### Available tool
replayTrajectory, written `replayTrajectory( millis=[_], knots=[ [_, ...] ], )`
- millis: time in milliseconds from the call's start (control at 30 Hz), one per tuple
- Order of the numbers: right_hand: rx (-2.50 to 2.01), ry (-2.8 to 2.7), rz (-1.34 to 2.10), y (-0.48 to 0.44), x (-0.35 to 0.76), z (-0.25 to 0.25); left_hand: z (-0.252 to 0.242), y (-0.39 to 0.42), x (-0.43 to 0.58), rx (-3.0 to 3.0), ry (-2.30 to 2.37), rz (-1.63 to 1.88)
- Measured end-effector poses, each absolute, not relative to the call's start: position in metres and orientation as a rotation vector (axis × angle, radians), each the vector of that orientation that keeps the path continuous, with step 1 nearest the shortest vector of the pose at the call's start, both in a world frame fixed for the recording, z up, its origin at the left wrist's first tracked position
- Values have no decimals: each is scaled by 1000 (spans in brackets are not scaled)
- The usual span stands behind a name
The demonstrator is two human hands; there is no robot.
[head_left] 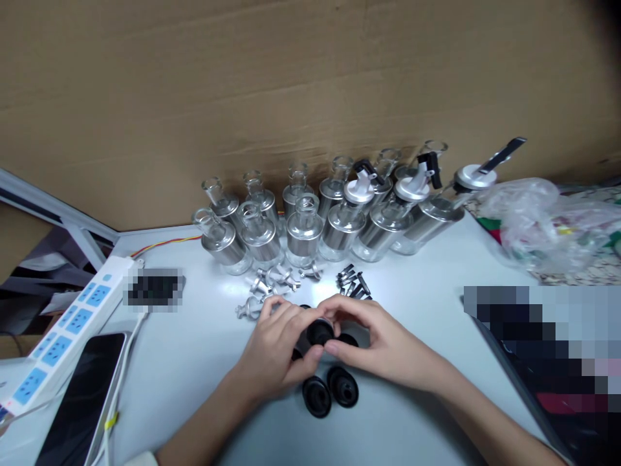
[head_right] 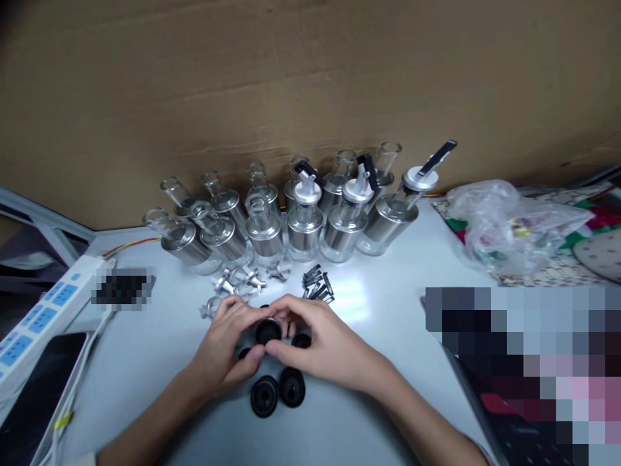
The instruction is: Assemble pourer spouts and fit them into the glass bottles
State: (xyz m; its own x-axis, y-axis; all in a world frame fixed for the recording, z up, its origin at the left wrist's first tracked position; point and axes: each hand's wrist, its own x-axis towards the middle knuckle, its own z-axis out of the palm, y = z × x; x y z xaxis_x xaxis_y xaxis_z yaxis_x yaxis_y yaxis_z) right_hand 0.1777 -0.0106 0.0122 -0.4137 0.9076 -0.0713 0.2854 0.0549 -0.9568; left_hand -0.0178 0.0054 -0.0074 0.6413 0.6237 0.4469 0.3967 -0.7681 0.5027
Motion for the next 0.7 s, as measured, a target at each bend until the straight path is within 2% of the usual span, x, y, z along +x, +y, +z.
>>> replayTrajectory(
  millis=[267, 700],
  knots=[
    [-1147, -1686, 1256, -11, 176, 11, -6, 6, -18, 2424, 1022, 904],
    [-1094, -1750, 1174, -12, 178, 14, 0, 4, -18, 2395, 996, 786]
  ],
)
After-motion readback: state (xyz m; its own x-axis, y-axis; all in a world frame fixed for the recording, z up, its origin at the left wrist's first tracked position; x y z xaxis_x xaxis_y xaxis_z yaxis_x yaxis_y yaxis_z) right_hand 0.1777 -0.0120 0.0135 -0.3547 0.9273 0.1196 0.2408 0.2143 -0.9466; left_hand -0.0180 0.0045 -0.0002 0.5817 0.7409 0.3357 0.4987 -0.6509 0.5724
